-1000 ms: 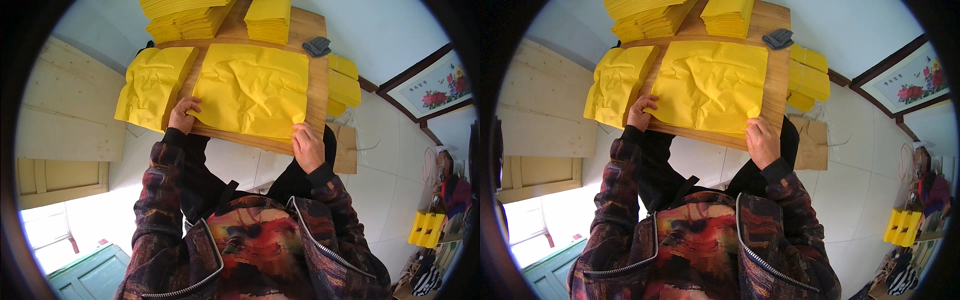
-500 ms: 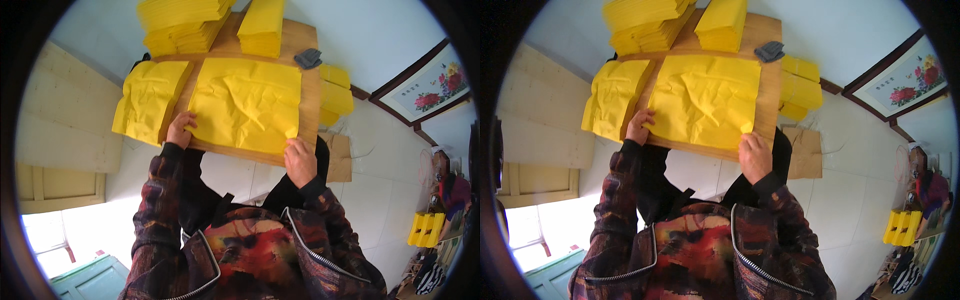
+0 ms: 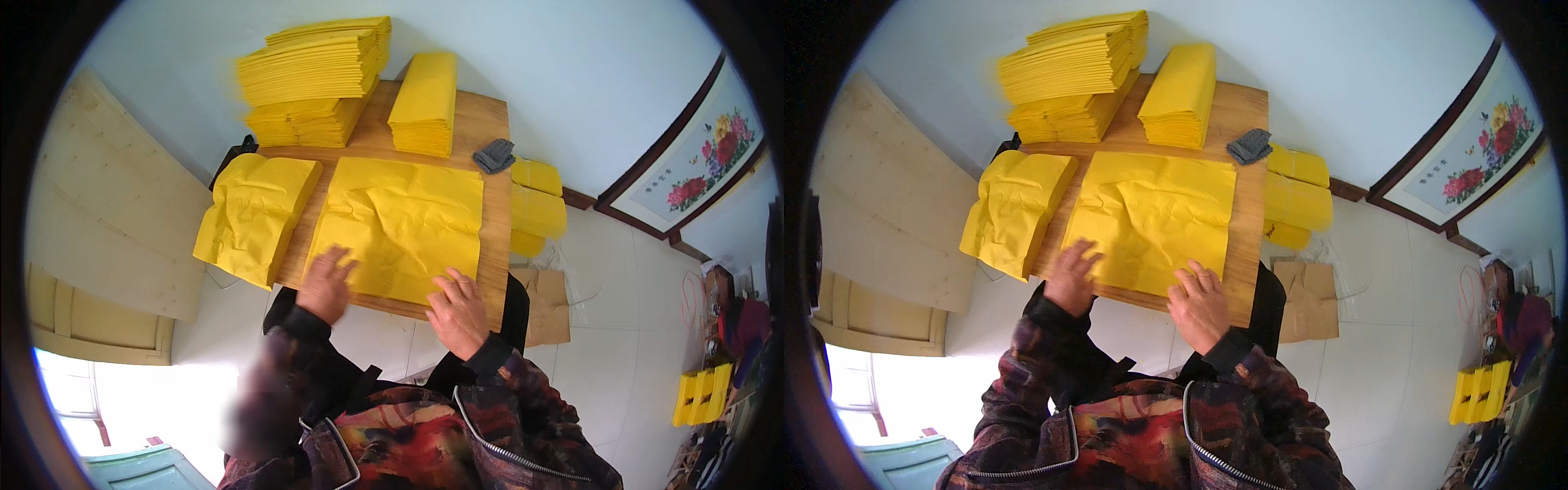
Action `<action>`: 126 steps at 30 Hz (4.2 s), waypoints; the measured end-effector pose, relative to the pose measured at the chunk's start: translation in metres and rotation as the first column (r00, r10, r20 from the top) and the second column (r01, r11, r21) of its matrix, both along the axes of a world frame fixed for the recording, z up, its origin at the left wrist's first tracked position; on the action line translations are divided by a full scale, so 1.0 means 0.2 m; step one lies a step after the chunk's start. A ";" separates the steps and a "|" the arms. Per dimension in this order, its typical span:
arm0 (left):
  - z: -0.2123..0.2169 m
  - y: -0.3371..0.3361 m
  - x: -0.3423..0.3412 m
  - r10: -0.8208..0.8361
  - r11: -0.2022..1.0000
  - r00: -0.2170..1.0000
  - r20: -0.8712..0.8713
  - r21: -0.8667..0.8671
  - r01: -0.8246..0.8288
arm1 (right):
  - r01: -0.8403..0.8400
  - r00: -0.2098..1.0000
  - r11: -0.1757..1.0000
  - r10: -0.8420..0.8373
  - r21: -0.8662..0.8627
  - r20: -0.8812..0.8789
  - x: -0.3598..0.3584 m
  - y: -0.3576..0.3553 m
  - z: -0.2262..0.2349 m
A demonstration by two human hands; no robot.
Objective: The person folds yellow paper sheets on a wooden table, aligning edges and creasing folds. They repeatedly pick up sheets, fold them in half, and stack the folded pieces. The person also rolls a folded sheet into a tight cylinder and places it aside.
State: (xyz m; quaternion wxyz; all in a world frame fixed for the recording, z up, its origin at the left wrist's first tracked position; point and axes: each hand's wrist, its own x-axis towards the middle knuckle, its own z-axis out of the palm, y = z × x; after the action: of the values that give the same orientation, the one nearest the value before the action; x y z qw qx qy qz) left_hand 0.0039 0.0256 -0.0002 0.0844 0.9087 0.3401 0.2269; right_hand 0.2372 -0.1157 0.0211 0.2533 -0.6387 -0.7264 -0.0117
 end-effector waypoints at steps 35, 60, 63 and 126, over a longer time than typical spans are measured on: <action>-0.10 -0.08 0.29 -0.004 0.997 0.965 -0.263 -0.072 -0.016 | -0.027 0.999 0.991 0.021 -0.135 -0.044 0.42 0.54 -0.16; -0.17 -0.06 0.29 0.016 0.998 0.958 -0.286 -0.049 -0.031 | -0.029 0.973 0.995 0.005 -0.099 -0.230 0.16 0.39 -0.17; -0.16 -0.07 0.29 0.015 0.995 0.957 -0.289 -0.094 -0.044 | -0.062 0.971 0.998 0.060 0.001 -0.231 0.18 0.23 -0.16; 0.04 0.02 0.02 -0.069 0.986 0.950 -0.305 -0.163 0.019 | -0.036 0.999 0.979 0.030 -0.199 -0.035 0.14 0.12 -0.09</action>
State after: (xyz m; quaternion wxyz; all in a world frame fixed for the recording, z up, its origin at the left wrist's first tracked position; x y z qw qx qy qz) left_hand 0.0080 0.0302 0.0080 0.1068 0.9308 0.3458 0.0518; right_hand 0.2660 -0.0915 0.0039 0.1995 -0.6490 -0.7302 0.0757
